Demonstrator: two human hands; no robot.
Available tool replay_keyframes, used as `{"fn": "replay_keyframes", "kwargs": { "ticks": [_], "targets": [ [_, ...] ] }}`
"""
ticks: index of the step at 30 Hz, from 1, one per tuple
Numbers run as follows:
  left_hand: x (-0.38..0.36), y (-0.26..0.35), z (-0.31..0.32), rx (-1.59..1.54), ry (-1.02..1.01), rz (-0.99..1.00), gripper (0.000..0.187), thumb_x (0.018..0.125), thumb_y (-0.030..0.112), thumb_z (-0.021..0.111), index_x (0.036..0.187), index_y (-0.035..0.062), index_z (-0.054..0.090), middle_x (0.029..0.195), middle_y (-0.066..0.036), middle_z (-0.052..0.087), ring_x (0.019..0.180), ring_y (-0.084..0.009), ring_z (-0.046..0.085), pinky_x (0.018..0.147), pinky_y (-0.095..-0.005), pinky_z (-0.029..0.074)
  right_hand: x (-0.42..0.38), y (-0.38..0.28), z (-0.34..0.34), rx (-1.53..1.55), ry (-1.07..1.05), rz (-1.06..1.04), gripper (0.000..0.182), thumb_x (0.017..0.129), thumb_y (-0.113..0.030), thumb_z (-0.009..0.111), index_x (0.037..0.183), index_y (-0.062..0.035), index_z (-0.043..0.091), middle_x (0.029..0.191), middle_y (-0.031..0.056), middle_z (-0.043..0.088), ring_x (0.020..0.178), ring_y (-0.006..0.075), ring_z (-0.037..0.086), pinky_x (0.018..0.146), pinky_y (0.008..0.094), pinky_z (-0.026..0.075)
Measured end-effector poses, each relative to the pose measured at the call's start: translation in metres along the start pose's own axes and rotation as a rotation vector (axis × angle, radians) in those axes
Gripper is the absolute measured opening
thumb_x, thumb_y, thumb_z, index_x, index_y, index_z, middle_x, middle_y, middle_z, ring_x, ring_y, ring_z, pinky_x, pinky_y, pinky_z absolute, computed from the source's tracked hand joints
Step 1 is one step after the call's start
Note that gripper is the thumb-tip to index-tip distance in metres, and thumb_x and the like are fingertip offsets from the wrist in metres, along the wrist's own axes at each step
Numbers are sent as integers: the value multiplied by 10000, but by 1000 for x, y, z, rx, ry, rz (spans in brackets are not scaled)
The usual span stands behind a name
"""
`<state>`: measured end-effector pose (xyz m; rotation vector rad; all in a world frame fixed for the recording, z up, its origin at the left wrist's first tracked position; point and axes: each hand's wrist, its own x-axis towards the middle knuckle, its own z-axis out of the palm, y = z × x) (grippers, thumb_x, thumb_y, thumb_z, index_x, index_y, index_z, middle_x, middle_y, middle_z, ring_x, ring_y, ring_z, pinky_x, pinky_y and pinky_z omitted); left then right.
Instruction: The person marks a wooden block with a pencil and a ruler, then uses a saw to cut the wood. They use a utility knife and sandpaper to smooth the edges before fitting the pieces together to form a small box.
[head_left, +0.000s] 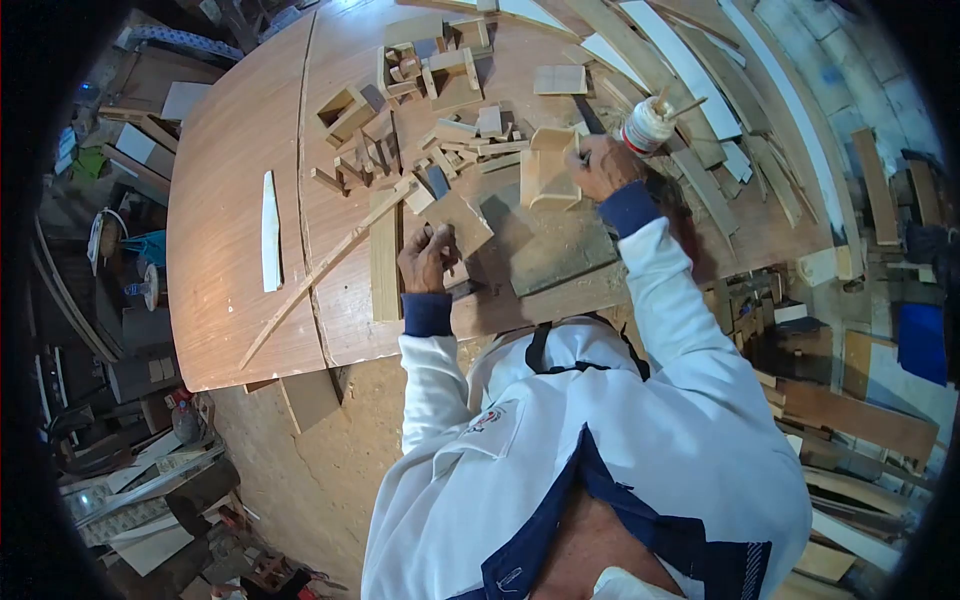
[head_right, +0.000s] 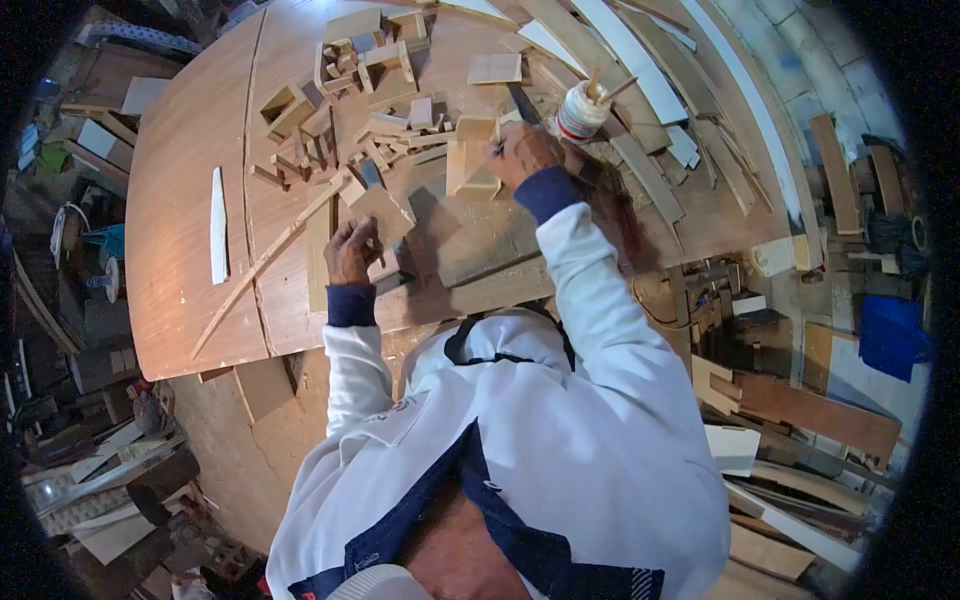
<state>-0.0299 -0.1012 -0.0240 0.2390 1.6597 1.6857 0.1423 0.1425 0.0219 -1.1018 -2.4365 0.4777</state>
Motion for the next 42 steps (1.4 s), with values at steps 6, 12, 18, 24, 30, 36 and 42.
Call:
{"fn": "replay_keyframes", "kwargs": {
  "ticks": [6,12,18,24,30,36,42],
  "targets": [
    [-22,-6,4,30,-29,12,169,855,200,658,787,54,606,675,-8,573,561,-93,541,528,-210,443,95,31,14,-18,38,-7,304,717,-331,596,709,-32,647,762,209,644,713,399,624,656,466,506],
    [-35,-20,15,72,57,12,181,858,160,653,731,46,594,662,-14,598,544,-76,538,489,-215,413,191,51,66,-280,-97,86,378,738,-358,567,901,-37,682,944,224,661,870,368,652,783,440,524],
    [-46,-28,19,101,17,-28,195,867,229,664,842,36,651,727,-12,622,599,-73,563,539,-205,450,250,134,163,-349,-106,-153,388,789,-383,574,939,-40,675,1001,223,659,922,346,653,808,417,526],
    [-46,-31,33,107,-5,-36,182,865,210,653,840,30,657,703,-22,633,578,-75,555,538,-212,443,236,34,94,-216,-247,216,422,816,-426,575,976,-45,663,1005,218,660,918,352,652,814,426,524],
    [-36,-25,46,194,-73,2,219,874,185,612,758,-1,610,640,-49,620,550,-97,545,508,-230,416,227,43,94,-237,-161,143,464,804,-485,583,949,-53,668,939,214,669,864,364,653,758,462,523],
    [6,-36,62,413,-249,148,246,835,181,602,725,-38,613,648,-76,634,581,-130,568,559,-270,448,108,54,55,392,120,-68,320,828,-377,602,828,-73,703,805,162,675,777,344,655,718,414,512],
    [34,-42,66,297,-172,181,176,814,111,622,741,-49,620,649,-74,626,586,-137,577,557,-280,452,-59,29,17,413,198,-6,206,908,-242,533,918,-57,623,770,138,645,673,314,623,639,374,486]
  ]
}}
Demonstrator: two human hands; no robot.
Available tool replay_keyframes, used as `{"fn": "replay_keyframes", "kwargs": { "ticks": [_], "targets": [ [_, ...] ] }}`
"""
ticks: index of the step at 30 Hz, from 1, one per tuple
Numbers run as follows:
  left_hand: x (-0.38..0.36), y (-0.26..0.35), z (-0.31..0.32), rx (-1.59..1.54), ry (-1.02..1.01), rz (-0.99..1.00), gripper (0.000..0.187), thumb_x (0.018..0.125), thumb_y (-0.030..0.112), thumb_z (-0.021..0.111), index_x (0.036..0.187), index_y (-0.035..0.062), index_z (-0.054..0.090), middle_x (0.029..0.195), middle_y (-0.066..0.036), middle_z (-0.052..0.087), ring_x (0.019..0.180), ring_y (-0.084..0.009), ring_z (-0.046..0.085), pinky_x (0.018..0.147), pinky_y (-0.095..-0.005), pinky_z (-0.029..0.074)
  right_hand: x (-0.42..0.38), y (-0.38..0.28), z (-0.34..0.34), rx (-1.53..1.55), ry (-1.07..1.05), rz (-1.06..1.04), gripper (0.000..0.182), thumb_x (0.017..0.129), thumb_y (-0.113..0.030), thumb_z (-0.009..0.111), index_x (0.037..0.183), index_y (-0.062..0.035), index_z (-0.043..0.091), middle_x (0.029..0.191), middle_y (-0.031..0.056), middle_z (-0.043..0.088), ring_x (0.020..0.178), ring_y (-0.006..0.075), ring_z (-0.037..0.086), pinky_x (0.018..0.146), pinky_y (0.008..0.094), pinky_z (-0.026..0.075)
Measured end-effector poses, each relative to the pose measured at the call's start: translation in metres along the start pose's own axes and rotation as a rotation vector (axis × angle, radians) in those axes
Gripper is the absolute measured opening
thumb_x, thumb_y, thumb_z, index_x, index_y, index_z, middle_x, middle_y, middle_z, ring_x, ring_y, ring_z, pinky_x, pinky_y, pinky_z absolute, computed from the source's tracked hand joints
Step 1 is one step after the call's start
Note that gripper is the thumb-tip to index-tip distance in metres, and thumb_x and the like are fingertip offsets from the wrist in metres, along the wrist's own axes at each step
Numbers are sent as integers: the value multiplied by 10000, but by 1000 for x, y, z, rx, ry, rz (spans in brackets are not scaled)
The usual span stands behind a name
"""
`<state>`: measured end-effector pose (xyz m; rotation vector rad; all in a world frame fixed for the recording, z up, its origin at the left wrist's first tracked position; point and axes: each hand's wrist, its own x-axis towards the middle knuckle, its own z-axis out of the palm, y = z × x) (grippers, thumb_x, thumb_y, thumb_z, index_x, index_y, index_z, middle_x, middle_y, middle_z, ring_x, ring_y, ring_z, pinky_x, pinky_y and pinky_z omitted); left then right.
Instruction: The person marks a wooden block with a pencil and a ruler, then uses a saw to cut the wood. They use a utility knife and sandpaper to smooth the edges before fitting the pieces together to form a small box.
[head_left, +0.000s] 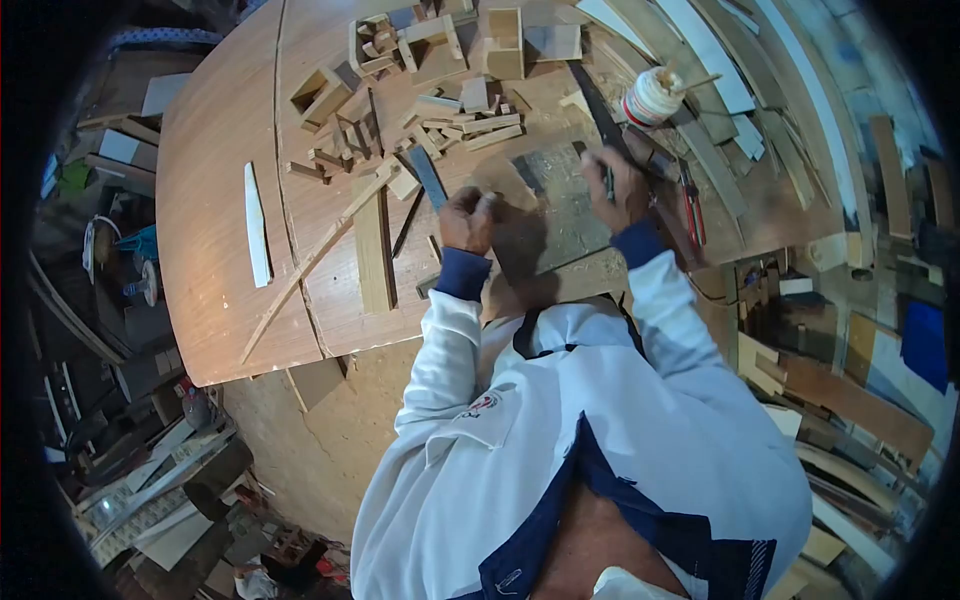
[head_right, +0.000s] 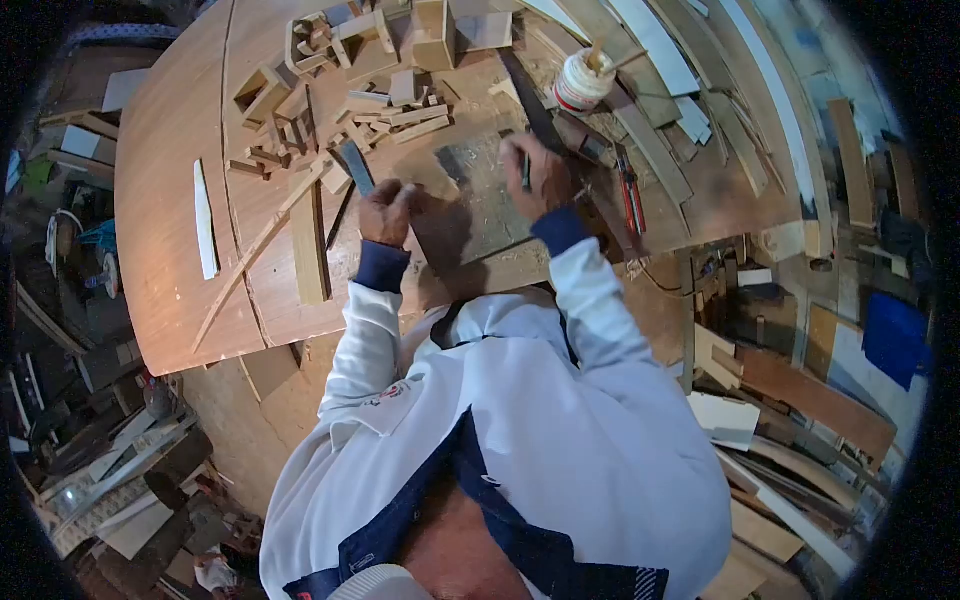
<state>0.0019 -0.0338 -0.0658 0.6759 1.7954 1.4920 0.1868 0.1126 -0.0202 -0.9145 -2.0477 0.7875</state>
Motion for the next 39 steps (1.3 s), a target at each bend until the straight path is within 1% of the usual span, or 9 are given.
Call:
{"fn": "replay_keyframes", "kwargs": {
  "ticks": [6,8,13,18,22,25,26,32,39],
  "targets": [
    [-10,-5,-27,99,108,-13,189,807,134,622,815,-55,627,689,-121,650,624,-213,638,607,-322,507,-77,-5,-6,-97,44,188,166,868,-180,576,970,-60,625,911,152,652,850,335,623,729,386,490],
    [-16,-4,-26,729,79,116,215,797,186,623,843,-20,664,747,-165,673,646,-265,659,636,-345,527,-88,-11,-12,-61,48,224,158,867,-160,575,978,-59,627,907,145,654,843,319,627,733,378,492],
    [5,13,60,692,-201,245,228,776,230,609,884,42,680,850,-204,665,806,-377,640,724,-440,513,-108,-15,-27,16,130,359,147,870,-107,566,989,-51,630,892,119,656,818,251,631,736,346,493],
    [9,27,64,399,-74,254,230,784,187,614,849,-30,651,811,-256,647,762,-394,638,692,-438,505,-117,-21,-40,-4,220,365,154,885,-105,546,1001,-46,628,908,116,656,830,227,625,758,324,488],
    [-6,18,-22,301,-36,32,215,815,163,600,798,-51,586,654,-108,597,613,-156,572,554,-297,459,-116,-3,-28,-119,130,303,189,901,-158,529,1012,-39,626,958,156,650,888,311,621,798,375,484],
    [-22,2,-18,128,83,102,205,807,157,622,814,-46,590,680,-95,603,620,-141,566,554,-282,458,-98,-11,-18,-31,118,310,207,908,-184,522,1017,-45,629,978,170,645,918,357,606,825,408,472],
    [-26,7,-11,-33,30,-16,194,800,145,644,823,-42,598,695,-74,603,637,-135,566,569,-282,460,-94,-2,-13,-44,112,233,209,924,-189,520,1044,-49,618,964,130,652,895,268,627,811,349,480],
    [-21,25,48,940,110,227,215,794,199,619,925,30,605,771,-219,649,748,-369,646,668,-444,506,-79,-1,-17,37,63,125,219,921,-215,522,1031,-54,621,978,174,645,917,345,612,818,400,476],
    [-66,19,-31,1218,208,61,212,810,281,621,898,88,611,767,-185,654,731,-396,633,628,-480,488,-105,23,-36,51,63,232,171,910,-181,542,993,-60,630,936,134,656,875,268,634,784,354,486]
  ]
}}
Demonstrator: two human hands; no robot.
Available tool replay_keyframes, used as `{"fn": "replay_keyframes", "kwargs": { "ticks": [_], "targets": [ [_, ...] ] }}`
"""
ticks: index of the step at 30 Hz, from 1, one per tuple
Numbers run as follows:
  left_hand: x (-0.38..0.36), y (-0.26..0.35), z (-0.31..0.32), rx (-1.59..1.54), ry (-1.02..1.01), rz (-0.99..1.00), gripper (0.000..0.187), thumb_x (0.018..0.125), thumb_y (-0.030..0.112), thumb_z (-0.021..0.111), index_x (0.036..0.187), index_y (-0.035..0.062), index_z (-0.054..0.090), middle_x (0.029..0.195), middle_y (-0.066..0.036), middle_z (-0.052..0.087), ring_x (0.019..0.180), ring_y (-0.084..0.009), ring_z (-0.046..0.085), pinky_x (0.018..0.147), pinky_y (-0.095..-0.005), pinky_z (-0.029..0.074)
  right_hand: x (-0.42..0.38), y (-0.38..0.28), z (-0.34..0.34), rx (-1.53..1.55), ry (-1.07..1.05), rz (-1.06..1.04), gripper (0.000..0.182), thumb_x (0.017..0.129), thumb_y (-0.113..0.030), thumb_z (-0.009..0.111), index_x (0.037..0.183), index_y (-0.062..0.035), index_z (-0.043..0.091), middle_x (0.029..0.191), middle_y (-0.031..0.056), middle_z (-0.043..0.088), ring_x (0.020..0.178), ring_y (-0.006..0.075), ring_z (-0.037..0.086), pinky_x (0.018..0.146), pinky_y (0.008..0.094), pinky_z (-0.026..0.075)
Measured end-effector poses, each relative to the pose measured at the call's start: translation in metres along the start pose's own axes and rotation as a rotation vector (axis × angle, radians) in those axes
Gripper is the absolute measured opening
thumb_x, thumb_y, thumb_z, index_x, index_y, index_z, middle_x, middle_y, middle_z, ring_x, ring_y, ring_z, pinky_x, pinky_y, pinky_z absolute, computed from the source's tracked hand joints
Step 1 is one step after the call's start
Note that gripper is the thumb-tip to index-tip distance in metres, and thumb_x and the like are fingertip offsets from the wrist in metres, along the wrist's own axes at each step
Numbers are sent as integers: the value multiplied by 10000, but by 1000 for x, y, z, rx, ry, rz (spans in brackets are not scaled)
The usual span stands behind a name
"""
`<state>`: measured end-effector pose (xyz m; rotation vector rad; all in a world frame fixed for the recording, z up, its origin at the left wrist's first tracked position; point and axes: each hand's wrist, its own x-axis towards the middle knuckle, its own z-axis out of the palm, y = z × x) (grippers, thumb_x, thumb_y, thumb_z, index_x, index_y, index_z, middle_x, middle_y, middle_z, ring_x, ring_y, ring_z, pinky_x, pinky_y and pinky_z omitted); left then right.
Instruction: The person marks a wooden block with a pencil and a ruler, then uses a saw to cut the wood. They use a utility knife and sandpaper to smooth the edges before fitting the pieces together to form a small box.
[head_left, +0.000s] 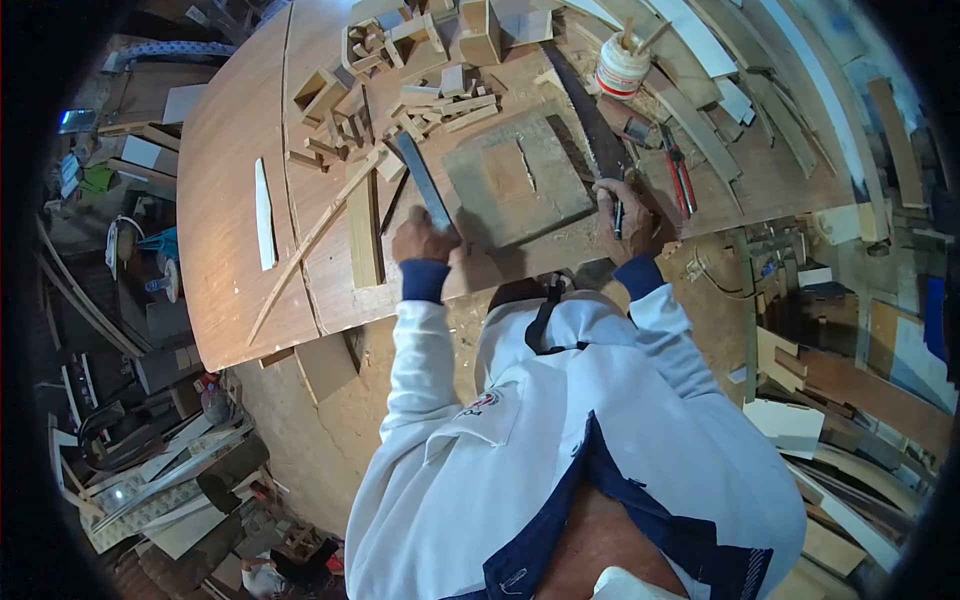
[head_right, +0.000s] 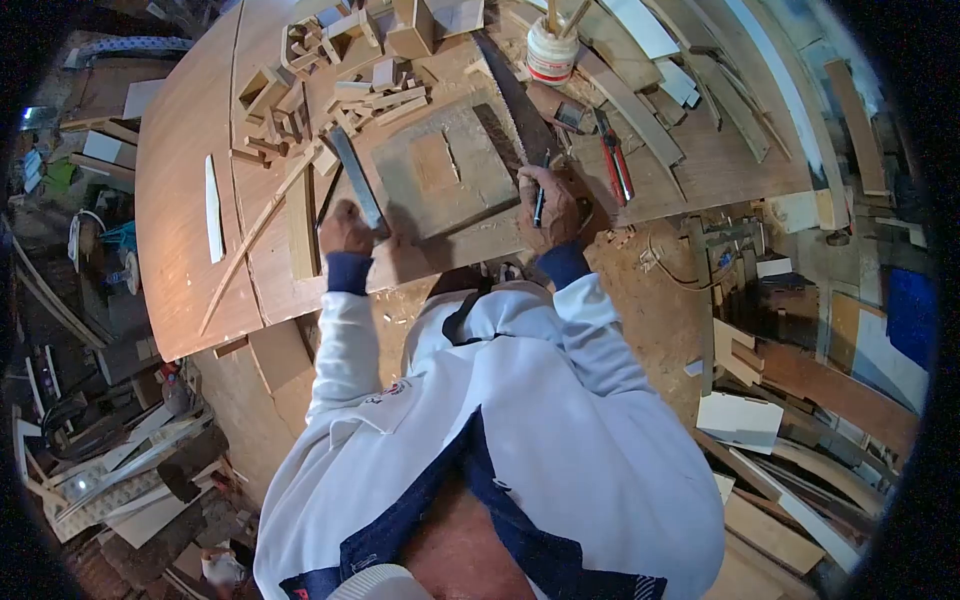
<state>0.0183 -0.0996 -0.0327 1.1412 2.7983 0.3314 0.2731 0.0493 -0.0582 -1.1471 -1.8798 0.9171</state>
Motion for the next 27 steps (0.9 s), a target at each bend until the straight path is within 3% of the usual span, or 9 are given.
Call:
{"fn": "replay_keyframes", "kwargs": {
  "ticks": [2,3,6,7,12,14,18,20,27],
  "targets": [
    [-14,-23,6,-4,-32,-5,194,788,218,632,926,86,595,837,-175,653,784,-379,623,680,-463,486,0,4,-3,20,17,-80,164,901,-181,549,978,-62,632,916,130,661,865,269,639,775,353,488],
    [-17,-53,24,17,10,253,275,737,164,665,995,106,589,965,-156,621,913,-365,579,760,-446,479,0,5,-4,22,17,-80,164,901,-181,549,978,-62,632,916,130,661,865,269,639,775,353,488],
    [-34,-51,17,194,-109,204,390,742,259,682,1099,169,552,1095,-73,557,1076,-296,510,833,-492,439,3,5,-2,39,-40,-136,173,894,-194,558,993,-66,619,933,150,649,874,332,624,773,385,492],
    [-28,-64,24,246,-121,260,498,726,234,689,1194,213,521,1142,-38,526,1078,-284,499,789,-510,438,6,3,-1,56,-54,-151,162,890,-187,561,988,-70,618,921,150,648,867,334,623,765,387,492],
    [-13,-84,26,191,-202,459,518,720,236,695,1207,213,519,1126,-74,517,1080,-280,487,813,-501,435,8,2,6,47,-75,-214,139,889,-180,562,972,-82,614,890,146,646,848,337,623,740,392,491],
    [-15,-80,24,231,-199,488,504,717,134,660,1201,163,522,1075,-107,516,1001,-337,502,867,-437,428,5,4,6,63,-109,-185,140,894,-189,554,968,-85,612,885,147,646,835,337,624,729,393,492],
    [-15,-96,41,214,-183,554,474,725,112,610,1189,97,511,1038,-130,503,983,-336,492,862,-426,421,2,0,5,82,-89,-206,144,898,-195,548,963,-82,611,872,155,644,822,338,626,712,395,492],
    [-28,-90,34,293,-45,746,436,713,78,559,1140,17,496,1021,-160,487,986,-339,475,876,-421,407,1,1,4,63,-83,-223,144,900,-192,544,963,-81,610,869,158,643,819,338,628,706,394,493],
    [-68,-41,-10,57,-61,576,309,742,67,576,1014,-48,485,1011,-202,481,984,-371,444,895,-436,380,4,-10,4,57,-96,-210,175,871,-217,573,956,-68,611,895,160,641,852,355,615,742,404,491]
  ]
}}
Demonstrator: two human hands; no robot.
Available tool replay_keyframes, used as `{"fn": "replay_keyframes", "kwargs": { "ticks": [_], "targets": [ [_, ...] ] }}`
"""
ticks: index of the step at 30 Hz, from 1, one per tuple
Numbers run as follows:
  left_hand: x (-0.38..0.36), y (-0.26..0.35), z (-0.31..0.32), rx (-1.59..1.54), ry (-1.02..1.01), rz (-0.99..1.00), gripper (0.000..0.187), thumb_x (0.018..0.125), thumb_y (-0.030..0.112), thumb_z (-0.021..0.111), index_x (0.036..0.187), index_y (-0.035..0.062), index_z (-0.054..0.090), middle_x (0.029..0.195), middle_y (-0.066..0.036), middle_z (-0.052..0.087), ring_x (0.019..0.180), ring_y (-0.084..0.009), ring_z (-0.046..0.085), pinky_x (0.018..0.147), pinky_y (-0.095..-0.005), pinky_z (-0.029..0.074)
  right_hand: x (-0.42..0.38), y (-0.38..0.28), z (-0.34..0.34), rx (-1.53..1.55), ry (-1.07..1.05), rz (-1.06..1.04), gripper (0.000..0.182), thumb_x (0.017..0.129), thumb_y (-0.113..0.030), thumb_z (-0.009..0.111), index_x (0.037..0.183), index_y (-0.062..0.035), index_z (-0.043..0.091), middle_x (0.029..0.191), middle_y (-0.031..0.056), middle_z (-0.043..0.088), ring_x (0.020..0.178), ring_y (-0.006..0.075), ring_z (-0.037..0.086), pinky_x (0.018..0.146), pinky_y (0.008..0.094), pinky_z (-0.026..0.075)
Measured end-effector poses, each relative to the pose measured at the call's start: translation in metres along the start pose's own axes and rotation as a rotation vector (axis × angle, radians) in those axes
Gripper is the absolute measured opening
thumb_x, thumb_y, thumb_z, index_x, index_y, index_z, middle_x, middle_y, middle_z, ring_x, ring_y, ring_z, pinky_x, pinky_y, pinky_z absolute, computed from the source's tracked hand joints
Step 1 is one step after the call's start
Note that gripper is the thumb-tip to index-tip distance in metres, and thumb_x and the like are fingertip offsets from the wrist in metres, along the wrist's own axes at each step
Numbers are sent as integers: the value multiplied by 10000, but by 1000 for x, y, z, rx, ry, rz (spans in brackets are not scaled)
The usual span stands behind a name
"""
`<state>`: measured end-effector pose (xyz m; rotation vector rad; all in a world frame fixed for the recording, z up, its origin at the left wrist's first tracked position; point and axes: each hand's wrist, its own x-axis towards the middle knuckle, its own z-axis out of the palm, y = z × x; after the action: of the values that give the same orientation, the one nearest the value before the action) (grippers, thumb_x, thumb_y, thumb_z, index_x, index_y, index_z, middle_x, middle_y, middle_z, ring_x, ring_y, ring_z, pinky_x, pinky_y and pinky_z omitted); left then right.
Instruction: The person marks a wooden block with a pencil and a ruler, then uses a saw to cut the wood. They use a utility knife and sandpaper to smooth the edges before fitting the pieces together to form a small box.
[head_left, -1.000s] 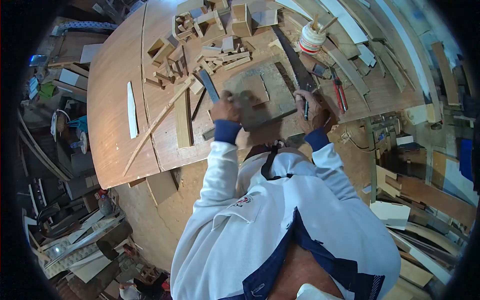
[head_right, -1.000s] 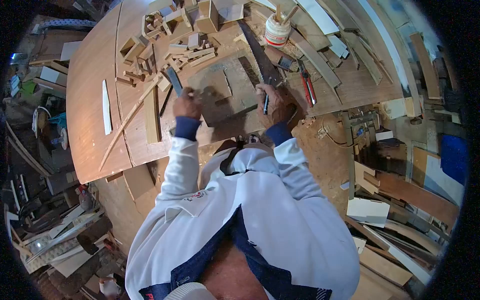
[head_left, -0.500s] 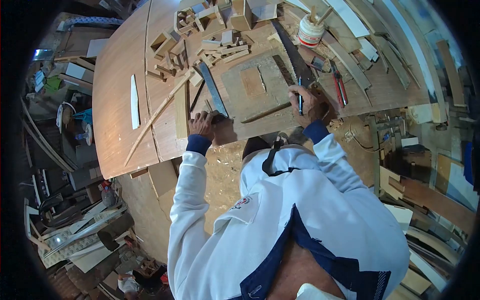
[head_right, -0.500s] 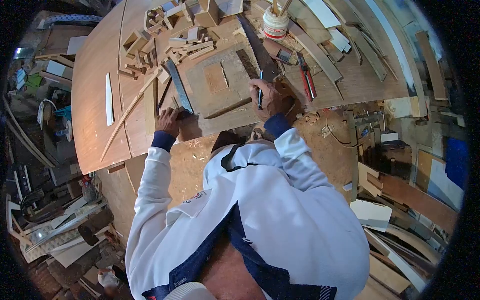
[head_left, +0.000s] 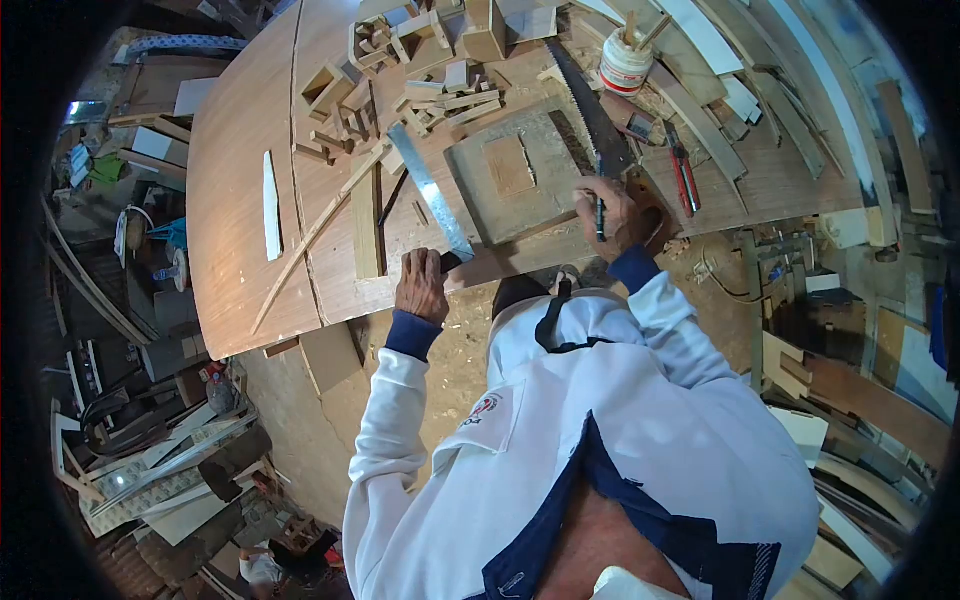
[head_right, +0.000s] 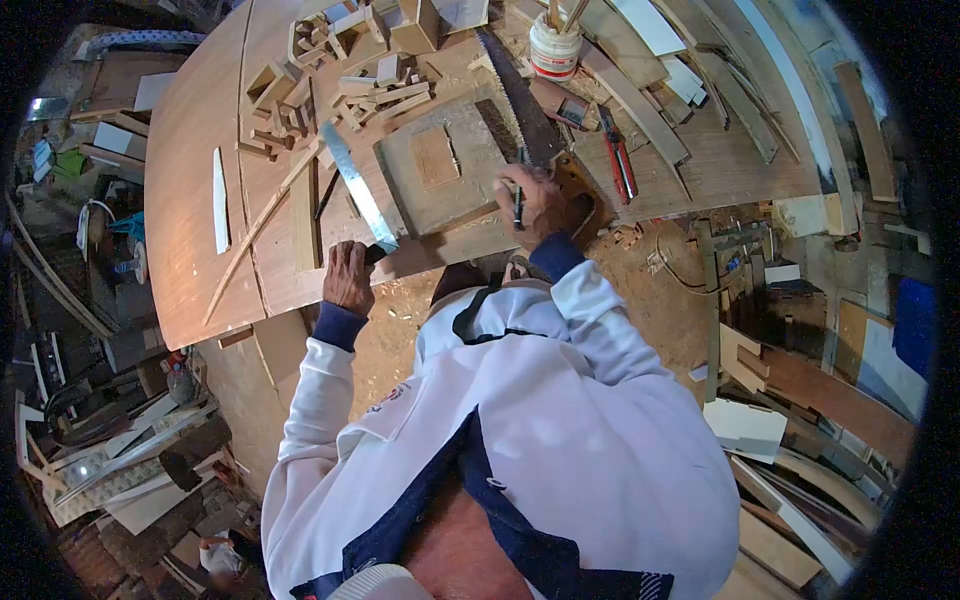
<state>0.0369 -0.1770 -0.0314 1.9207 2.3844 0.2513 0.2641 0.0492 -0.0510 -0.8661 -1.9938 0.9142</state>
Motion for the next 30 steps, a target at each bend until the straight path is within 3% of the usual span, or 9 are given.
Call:
{"fn": "replay_keyframes", "kwargs": {
  "ticks": [3,5,10,20,23,25,26,28,30],
  "targets": [
    [18,19,-6,-70,42,58,284,750,64,562,1003,-48,497,988,-189,484,954,-360,452,871,-425,392,18,0,11,-132,-185,-175,238,814,-258,635,972,-85,596,946,175,612,972,366,553,828,441,456],
    [37,28,-2,-15,-6,116,273,748,81,551,989,-40,507,968,-179,494,945,-343,457,858,-405,395,37,1,24,-191,-244,-251,261,789,-225,666,979,-60,595,983,152,616,938,359,561,829,440,451],
    [71,44,7,54,-39,202,283,752,122,549,997,-16,516,981,-187,502,957,-333,475,857,-392,408,61,8,22,-135,-239,-240,271,789,-244,666,986,-73,593,985,146,613,920,363,565,827,431,454],
    [88,44,29,20,-106,129,292,777,114,524,1045,0,515,1039,-193,496,998,-355,506,750,-462,489,33,2,36,-125,-312,-229,258,779,-219,667,995,-90,610,992,137,632,933,341,576,823,422,470],
    [91,42,26,-4,-153,110,402,788,191,568,1143,16,498,1122,-183,491,1049,-365,490,804,-476,466,33,4,41,-118,-294,-250,229,786,-203,657,990,-109,614,1004,127,636,932,336,577,829,417,468],
    [94,50,12,-87,-61,57,637,726,279,695,1262,45,443,1220,-185,467,1137,-393,442,890,-483,416,30,6,44,-82,-255,-250,190,786,-190,651,960,-123,614,986,111,637,927,332,574,823,417,470],
    [97,50,10,-87,-63,58,637,726,279,695,1262,45,443,1220,-185,467,1137,-393,442,890,-483,416,31,7,45,-73,-244,-237,175,793,-182,639,957,-124,616,977,111,638,922,332,572,830,417,465],
    [106,48,10,-42,30,167,866,685,425,730,1388,86,355,1392,-170,382,1266,-416,368,994,-523,351,31,4,45,-64,-235,-224,161,800,-175,628,953,-125,618,968,110,640,918,333,570,837,417,460],
    [114,40,20,-68,-34,176,900,686,458,723,1412,97,331,1433,-168,338,1307,-419,319,1027,-531,313,31,2,44,-42,-219,-147,162,799,-167,614,952,-113,620,951,109,643,906,337,567,836,421,457]
  ]
}}
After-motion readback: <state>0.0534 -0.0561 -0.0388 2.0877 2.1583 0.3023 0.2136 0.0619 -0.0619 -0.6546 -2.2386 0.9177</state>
